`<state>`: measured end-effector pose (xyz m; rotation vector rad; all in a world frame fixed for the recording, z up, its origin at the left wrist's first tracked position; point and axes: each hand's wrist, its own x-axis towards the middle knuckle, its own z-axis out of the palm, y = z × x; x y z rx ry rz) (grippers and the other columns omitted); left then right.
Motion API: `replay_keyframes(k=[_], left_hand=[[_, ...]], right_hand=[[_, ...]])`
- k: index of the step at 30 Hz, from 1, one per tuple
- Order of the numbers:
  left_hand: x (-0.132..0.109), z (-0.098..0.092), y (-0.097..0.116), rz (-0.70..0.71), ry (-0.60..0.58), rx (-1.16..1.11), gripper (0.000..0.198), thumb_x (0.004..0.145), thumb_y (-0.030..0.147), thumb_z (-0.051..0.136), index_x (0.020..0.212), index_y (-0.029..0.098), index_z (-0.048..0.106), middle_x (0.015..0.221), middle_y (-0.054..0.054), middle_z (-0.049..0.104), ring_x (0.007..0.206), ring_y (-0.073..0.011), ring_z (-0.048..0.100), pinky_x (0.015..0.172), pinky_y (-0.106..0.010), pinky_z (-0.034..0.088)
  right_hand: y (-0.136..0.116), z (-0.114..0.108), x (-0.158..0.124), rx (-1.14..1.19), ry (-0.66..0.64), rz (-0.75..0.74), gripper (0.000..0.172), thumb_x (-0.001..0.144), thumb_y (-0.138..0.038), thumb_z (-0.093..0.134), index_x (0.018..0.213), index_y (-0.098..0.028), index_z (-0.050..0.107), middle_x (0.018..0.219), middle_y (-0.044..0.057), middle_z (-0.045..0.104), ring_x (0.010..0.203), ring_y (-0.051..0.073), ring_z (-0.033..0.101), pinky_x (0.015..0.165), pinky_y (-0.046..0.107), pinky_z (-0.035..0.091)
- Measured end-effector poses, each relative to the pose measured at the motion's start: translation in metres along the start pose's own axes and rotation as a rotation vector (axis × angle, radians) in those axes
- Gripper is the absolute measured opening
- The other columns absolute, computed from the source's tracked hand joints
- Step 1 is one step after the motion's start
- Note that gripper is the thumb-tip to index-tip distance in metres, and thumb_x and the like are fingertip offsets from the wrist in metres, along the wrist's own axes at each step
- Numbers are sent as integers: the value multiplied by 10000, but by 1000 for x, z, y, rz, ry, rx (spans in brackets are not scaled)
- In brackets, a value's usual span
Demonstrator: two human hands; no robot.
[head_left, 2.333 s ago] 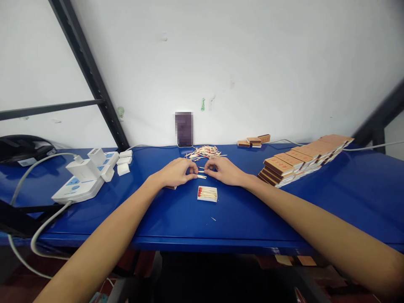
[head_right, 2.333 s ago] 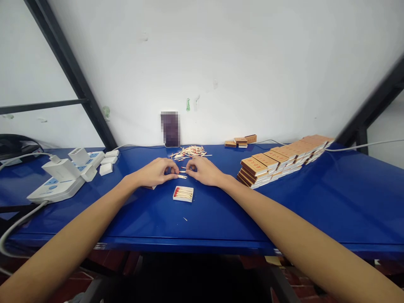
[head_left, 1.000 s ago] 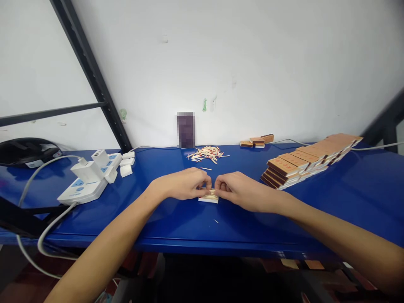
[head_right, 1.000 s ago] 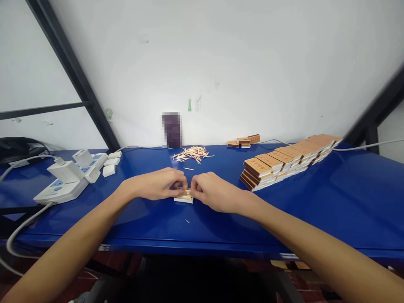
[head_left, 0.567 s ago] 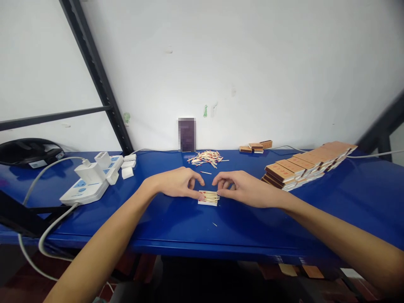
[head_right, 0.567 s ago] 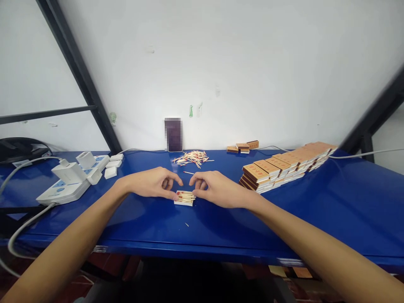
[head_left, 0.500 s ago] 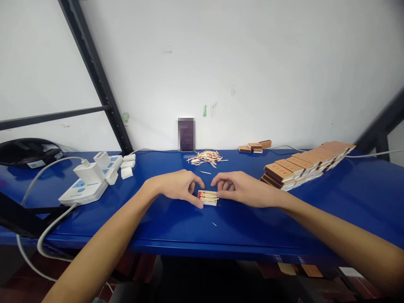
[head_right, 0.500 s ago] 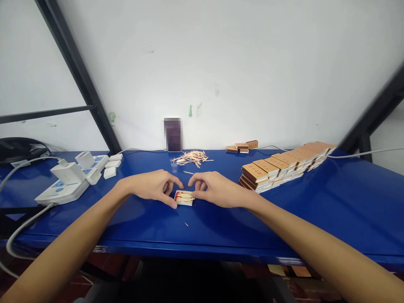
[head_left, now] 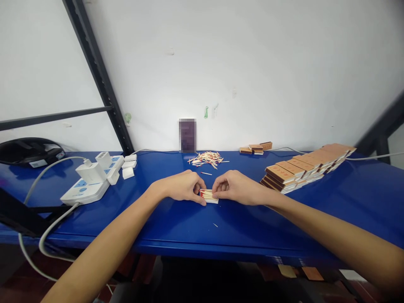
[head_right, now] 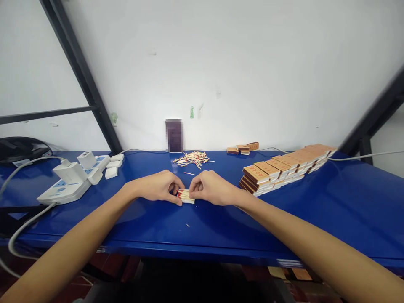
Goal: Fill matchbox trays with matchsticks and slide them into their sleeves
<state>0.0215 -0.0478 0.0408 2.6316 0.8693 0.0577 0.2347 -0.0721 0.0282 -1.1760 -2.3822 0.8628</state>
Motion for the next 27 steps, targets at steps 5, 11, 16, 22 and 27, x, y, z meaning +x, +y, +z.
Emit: replay_keyframes(k=[5, 11, 16, 22, 27], left_hand=[[-1, -2, 0, -18, 46, -15, 511, 708, 595, 687, 987, 166, 681, 721, 0, 639, 595, -118, 548, 557, -233, 360], [-5, -7, -4, -117, 93, -70, 411, 893, 515, 448, 761, 159, 606, 576, 14, 541, 502, -114, 488, 525, -251, 321], [-1, -4, -8, -30, 29, -18, 299, 882, 364, 449, 710, 163, 587, 565, 27, 510, 522, -101, 454, 537, -242, 309], [2, 1, -6, 4, 46, -54, 244, 843, 324, 496, 669, 163, 557, 571, 28, 500, 521, -92, 413, 528, -240, 304], [1, 2, -3, -4, 59, -58, 314, 851, 390, 511, 631, 167, 495, 568, 26, 485, 513, -93, 402, 528, -250, 301]], right_hand=[[2, -6, -2, -63, 122, -31, 193, 801, -337, 606, 851, -174, 697, 729, 23, 678, 657, 143, 587, 613, 254, 434], [11, -8, -2, -124, 97, 29, 221, 826, -336, 554, 804, -175, 704, 738, 34, 699, 654, 157, 602, 637, 277, 444], [12, -3, 2, -102, 94, 21, 171, 796, -296, 564, 759, -172, 676, 720, 30, 691, 642, 151, 602, 628, 268, 448], [14, 1, 8, -43, 67, 23, 154, 766, -313, 596, 748, -174, 660, 703, 18, 662, 659, 149, 590, 628, 263, 439], [13, -1, 13, -10, 19, 37, 165, 749, -337, 614, 768, -175, 635, 712, 9, 643, 656, 140, 558, 594, 252, 413]])
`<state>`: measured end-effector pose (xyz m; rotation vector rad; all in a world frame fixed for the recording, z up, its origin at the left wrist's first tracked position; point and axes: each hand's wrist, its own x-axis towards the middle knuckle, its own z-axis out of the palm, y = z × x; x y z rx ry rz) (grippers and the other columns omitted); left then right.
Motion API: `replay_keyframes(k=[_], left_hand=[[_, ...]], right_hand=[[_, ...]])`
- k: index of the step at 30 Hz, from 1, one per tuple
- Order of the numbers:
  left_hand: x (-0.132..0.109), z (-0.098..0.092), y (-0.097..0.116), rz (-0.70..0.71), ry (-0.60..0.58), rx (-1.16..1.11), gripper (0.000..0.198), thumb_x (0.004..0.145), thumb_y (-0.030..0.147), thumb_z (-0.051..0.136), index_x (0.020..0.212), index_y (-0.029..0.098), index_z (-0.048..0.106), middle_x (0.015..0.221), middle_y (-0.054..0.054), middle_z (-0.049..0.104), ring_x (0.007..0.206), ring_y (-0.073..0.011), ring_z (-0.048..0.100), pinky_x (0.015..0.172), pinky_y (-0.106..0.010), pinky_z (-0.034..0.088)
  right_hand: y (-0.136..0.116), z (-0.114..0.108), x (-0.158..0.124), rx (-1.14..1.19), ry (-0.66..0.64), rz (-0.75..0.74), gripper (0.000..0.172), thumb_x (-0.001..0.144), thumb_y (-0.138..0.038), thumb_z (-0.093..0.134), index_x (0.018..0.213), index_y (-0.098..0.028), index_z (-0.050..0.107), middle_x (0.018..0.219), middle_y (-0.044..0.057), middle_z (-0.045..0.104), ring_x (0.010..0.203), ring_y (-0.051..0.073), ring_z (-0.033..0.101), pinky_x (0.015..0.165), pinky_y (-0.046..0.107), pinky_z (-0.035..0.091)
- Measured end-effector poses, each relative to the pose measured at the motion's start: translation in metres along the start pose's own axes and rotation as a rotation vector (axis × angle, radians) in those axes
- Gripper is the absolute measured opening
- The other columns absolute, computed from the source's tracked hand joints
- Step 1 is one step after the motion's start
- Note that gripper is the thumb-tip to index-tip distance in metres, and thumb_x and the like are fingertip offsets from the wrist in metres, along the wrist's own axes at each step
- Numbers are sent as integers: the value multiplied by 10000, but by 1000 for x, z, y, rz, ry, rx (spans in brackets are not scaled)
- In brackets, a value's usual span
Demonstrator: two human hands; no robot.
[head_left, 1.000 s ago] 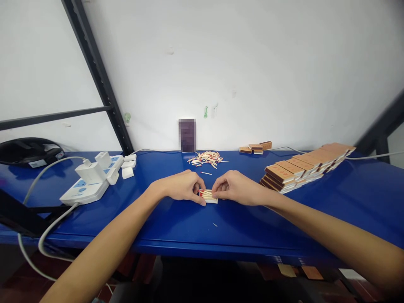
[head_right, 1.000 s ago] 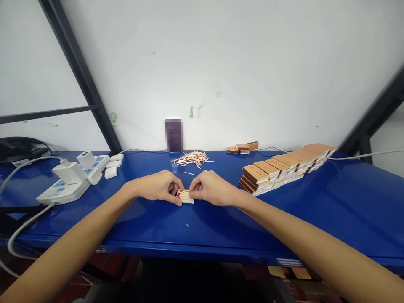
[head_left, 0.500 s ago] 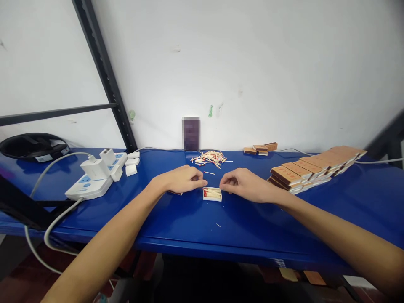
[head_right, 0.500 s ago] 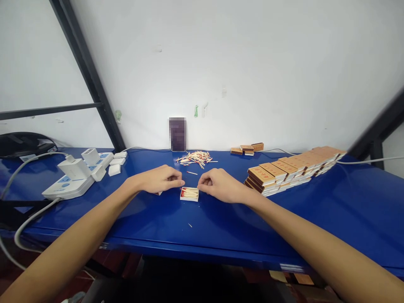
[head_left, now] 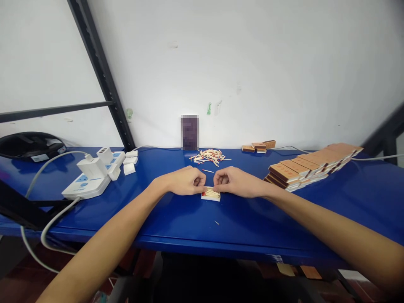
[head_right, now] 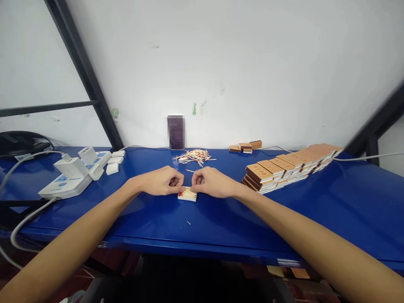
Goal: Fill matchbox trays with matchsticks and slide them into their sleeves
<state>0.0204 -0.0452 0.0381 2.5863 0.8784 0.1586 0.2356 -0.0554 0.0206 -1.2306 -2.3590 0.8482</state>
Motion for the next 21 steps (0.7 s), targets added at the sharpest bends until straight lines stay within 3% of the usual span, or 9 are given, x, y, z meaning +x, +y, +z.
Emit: replay_keyframes(k=[5, 7, 9, 11, 14, 16, 19, 21], left_hand=[[-1, -2, 4, -13, 93, 85, 379, 802, 545, 584, 855, 171, 559, 725, 2, 567, 615, -127, 476, 573, -254, 331], [0, 1, 8, 10, 85, 130, 482, 735, 609, 639, 932, 175, 566, 799, -16, 588, 673, -151, 508, 598, -261, 347], [2, 8, 13, 62, 63, 163, 458, 737, 593, 652, 919, 180, 577, 823, -22, 592, 702, -161, 522, 616, -265, 354], [5, 18, 21, 119, 66, 180, 385, 774, 548, 637, 896, 187, 580, 823, -18, 590, 701, -156, 523, 615, -264, 354], [9, 30, 33, 190, 87, 197, 374, 775, 538, 640, 881, 185, 574, 814, -18, 585, 692, -157, 524, 600, -266, 356], [10, 35, 38, 231, 90, 202, 381, 769, 537, 648, 879, 179, 575, 817, -21, 589, 704, -161, 532, 623, -273, 374], [10, 38, 40, 239, 79, 196, 393, 787, 542, 627, 921, 174, 590, 844, -27, 608, 721, -167, 551, 669, -287, 402], [9, 39, 39, 234, 88, 191, 405, 792, 539, 621, 967, 174, 596, 895, -36, 628, 762, -181, 570, 696, -294, 414]], right_hand=[[-18, -2, 6, -163, 259, -101, 137, 825, -262, 518, 818, -174, 622, 776, 27, 656, 670, 140, 546, 623, 270, 387], [-28, -4, 10, -208, 374, -169, 157, 843, -229, 490, 893, -168, 625, 818, 41, 663, 685, 142, 547, 638, 273, 383], [-36, -9, 18, -246, 429, -221, 196, 865, -222, 465, 963, -162, 623, 855, 56, 667, 709, 145, 553, 655, 275, 386], [-40, -15, 29, -291, 329, -233, 228, 898, -274, 448, 980, -166, 630, 873, 62, 673, 733, 153, 563, 665, 277, 391], [-40, -20, 51, -360, -35, -209, 343, 916, -440, 455, 958, -170, 662, 928, 81, 688, 790, 174, 586, 686, 284, 406], [-43, -15, 65, -411, -206, -199, 433, 880, -546, 487, 1006, -170, 661, 1004, 98, 684, 834, 189, 597, 693, 289, 418], [-59, 4, 83, -429, -278, -199, 603, 798, -699, 489, 1083, -185, 627, 1007, 91, 683, 792, 192, 602, 632, 286, 427], [-76, 18, 92, -485, -276, -181, 614, 732, -672, 589, 1079, -166, 623, 973, 92, 685, 753, 191, 598, 569, 273, 414]])
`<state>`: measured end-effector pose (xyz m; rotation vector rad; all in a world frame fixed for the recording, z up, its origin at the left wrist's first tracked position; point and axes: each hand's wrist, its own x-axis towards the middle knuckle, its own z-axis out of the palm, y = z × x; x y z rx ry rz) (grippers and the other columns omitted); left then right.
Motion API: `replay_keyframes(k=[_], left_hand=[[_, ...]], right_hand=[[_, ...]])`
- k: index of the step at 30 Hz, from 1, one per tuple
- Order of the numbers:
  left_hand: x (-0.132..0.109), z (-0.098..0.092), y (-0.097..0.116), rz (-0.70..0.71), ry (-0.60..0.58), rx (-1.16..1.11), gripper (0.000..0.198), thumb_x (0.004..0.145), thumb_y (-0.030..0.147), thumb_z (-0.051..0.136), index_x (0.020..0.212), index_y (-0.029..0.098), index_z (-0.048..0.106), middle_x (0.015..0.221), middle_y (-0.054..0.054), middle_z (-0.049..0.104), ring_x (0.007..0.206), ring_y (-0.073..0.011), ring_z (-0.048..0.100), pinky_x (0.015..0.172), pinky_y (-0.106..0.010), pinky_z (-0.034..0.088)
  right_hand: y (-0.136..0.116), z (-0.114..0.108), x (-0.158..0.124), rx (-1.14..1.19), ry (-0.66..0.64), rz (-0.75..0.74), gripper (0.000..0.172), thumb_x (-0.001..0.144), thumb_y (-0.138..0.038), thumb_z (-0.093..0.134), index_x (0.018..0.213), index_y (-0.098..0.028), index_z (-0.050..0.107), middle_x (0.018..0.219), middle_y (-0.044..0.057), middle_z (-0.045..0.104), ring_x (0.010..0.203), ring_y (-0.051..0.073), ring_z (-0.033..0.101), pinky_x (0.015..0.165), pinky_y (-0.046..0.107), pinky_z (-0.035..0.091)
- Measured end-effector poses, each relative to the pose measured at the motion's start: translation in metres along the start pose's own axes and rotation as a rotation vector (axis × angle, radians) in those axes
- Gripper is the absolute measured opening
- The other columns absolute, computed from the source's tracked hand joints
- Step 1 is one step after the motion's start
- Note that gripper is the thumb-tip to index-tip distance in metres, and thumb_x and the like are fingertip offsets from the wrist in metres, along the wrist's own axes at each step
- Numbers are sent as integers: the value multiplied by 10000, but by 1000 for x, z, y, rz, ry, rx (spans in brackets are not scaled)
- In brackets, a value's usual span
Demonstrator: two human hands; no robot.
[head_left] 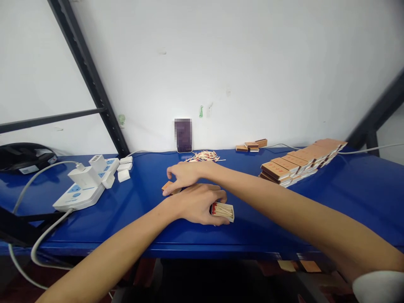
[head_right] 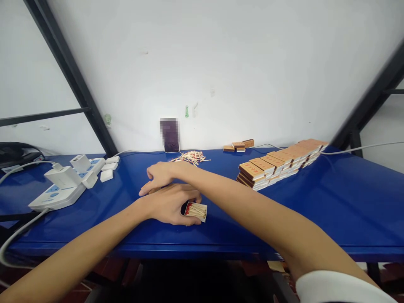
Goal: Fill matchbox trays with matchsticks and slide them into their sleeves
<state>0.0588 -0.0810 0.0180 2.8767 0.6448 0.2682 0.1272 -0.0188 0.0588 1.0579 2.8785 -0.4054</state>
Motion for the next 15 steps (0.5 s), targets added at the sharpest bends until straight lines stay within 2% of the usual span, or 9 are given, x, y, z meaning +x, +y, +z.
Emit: replay_keyframes(k=[3, 5, 6, 9, 10, 11, 13, 15], left_hand=[[-1, 2, -4, -10, 28, -7, 437, 786, 542, 625, 1022, 176, 591, 962, -48, 638, 824, -202, 584, 710, -295, 419], [-2, 1, -10, -40, 0, -22, 428, 794, 560, 604, 990, 180, 587, 902, -35, 638, 774, -191, 579, 662, -284, 404], [-3, -2, -16, -64, -24, -33, 415, 801, 566, 591, 959, 183, 584, 851, -24, 631, 732, -179, 570, 631, -276, 389], [-11, -15, -42, -177, -54, -44, 403, 808, 575, 573, 912, 187, 581, 767, -3, 609, 643, -149, 536, 572, -255, 343], [-15, -21, -53, -230, -58, -29, 419, 804, 589, 568, 901, 181, 586, 759, -7, 608, 628, -146, 530, 566, -254, 333], [-20, -27, -64, -291, -61, -18, 447, 790, 610, 573, 907, 180, 592, 744, -8, 607, 612, -145, 527, 558, -253, 322], [-29, -38, -83, -380, -73, -5, 484, 778, 633, 572, 956, 184, 597, 709, 1, 602, 598, -146, 525, 555, -248, 309], [-34, -43, -93, -418, -74, -4, 485, 756, 633, 597, 932, 181, 611, 702, 4, 604, 598, -140, 527, 560, -243, 302]], right_hand=[[-17, -6, 11, -114, -90, 18, 416, 708, -481, 677, 922, -125, 661, 869, 93, 687, 682, 186, 592, 518, 270, 389], [-16, -13, 4, -113, -19, 22, 322, 719, -385, 661, 920, -134, 659, 867, 82, 687, 687, 181, 593, 535, 271, 395], [-12, -16, -5, -106, 64, 35, 310, 737, -358, 635, 957, -140, 651, 882, 81, 687, 707, 184, 597, 558, 276, 406], [4, -14, -50, -181, 549, 74, 369, 780, -263, 567, 1127, -139, 583, 1064, 115, 650, 890, 223, 590, 712, 322, 452], [10, -9, -69, -213, 659, 57, 401, 796, -253, 557, 1180, -139, 555, 1126, 123, 626, 984, 241, 566, 793, 347, 452], [15, -1, -87, -235, 715, 50, 406, 807, -250, 551, 1201, -147, 543, 1148, 120, 614, 1036, 250, 543, 850, 367, 443], [24, 20, -118, -264, 708, 92, 384, 813, -246, 552, 1188, -162, 555, 1112, 111, 621, 1034, 260, 539, 877, 397, 440], [32, 42, -137, -251, 580, 139, 346, 818, -263, 566, 1153, -181, 584, 1069, 105, 642, 1004, 270, 560, 866, 418, 449]])
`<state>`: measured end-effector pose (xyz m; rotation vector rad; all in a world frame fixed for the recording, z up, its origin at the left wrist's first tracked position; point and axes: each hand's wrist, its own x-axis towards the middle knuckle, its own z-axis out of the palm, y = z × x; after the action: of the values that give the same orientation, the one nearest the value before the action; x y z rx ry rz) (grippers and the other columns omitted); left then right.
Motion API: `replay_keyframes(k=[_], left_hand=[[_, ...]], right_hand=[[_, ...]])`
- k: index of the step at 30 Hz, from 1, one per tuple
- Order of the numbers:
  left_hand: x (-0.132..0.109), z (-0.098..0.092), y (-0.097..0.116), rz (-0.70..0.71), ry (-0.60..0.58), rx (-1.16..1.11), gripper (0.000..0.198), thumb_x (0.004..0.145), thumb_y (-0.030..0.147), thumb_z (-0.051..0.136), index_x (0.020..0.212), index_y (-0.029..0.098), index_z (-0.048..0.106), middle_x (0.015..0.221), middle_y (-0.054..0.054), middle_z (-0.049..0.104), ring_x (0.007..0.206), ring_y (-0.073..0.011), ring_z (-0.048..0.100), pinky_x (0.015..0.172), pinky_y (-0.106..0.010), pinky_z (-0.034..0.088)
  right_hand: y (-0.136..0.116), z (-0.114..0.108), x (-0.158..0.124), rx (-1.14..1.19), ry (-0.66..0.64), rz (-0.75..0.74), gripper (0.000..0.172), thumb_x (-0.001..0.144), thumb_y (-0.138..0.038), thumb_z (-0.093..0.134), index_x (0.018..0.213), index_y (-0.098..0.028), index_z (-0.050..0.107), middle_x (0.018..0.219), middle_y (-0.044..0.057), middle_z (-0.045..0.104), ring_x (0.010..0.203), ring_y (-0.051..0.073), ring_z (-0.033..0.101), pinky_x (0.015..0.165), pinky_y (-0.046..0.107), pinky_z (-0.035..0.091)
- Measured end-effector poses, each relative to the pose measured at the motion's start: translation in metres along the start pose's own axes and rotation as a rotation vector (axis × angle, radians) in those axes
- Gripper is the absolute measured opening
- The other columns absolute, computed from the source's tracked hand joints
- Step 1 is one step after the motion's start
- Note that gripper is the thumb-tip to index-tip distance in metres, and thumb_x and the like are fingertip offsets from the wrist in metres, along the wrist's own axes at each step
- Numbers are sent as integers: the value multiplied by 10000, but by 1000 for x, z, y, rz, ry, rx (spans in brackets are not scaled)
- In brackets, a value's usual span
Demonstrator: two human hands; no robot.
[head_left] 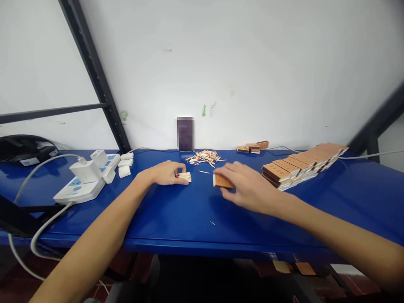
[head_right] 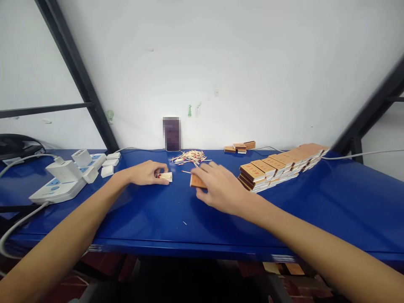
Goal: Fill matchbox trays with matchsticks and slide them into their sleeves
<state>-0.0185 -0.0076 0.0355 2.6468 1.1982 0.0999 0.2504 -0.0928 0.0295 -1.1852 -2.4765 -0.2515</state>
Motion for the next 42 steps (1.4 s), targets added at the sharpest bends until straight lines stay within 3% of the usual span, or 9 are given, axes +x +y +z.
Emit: replay_keyframes(k=[2, 6, 10, 13, 25, 31, 37, 42], left_hand=[[0, 0, 3, 23, -8, -23, 462, 757, 613, 612, 906, 176, 624, 688, 5, 606, 602, -134, 532, 571, -238, 309], [2, 13, 35, 195, 14, -71, 426, 797, 570, 604, 947, 172, 640, 701, 0, 614, 605, -127, 531, 581, -234, 327], [3, 21, 53, 245, 46, -60, 398, 817, 539, 605, 933, 162, 657, 679, 0, 596, 584, -121, 506, 561, -233, 320], [3, 20, 53, 257, 46, -102, 362, 815, 502, 625, 959, 172, 663, 689, 8, 592, 599, -117, 514, 566, -227, 333], [4, 22, 55, 213, 44, -163, 367, 808, 497, 633, 980, 174, 654, 685, 13, 595, 598, -116, 521, 570, -227, 349], [3, 24, 57, 277, 68, -209, 361, 809, 482, 641, 971, 160, 651, 722, 0, 597, 629, -125, 531, 592, -237, 373], [3, 25, 58, 249, 36, -359, 618, 722, 453, 734, 1238, 176, 536, 775, -4, 621, 699, -153, 593, 654, -267, 451], [1, 26, 63, 308, 25, -342, 523, 784, 320, 666, 1256, 175, 496, 744, 6, 612, 662, -144, 589, 641, -263, 454]], right_hand=[[5, 14, -13, 43, -104, 65, 343, 845, -309, 561, 1167, -196, 592, 1069, 100, 656, 992, 275, 586, 865, 436, 452], [11, 30, -7, 290, -154, 117, 498, 838, -389, 604, 1295, -212, 514, 1175, 95, 637, 1047, 250, 598, 855, 379, 460], [15, 28, 0, 420, -205, 153, 595, 778, -458, 675, 1300, -232, 504, 1070, 59, 662, 868, 207, 628, 740, 324, 462], [14, 27, -5, 444, -179, 162, 567, 774, -480, 679, 1259, -226, 535, 1042, 49, 662, 794, 180, 619, 706, 303, 455], [11, 36, -10, 344, -77, 77, 395, 832, -449, 638, 1151, -222, 587, 1083, 54, 650, 944, 215, 620, 831, 356, 470], [9, 36, -11, 332, -48, 27, 403, 866, -458, 592, 1204, -242, 558, 1062, 60, 628, 914, 205, 615, 794, 345, 480], [3, 35, -12, 209, -102, 3, 407, 921, -439, 503, 1268, -226, 498, 1061, 74, 602, 860, 210, 624, 731, 341, 491], [-1, 33, -11, 112, -131, -52, 385, 949, -436, 442, 1270, -228, 477, 1069, 77, 583, 750, 186, 617, 639, 311, 473]])
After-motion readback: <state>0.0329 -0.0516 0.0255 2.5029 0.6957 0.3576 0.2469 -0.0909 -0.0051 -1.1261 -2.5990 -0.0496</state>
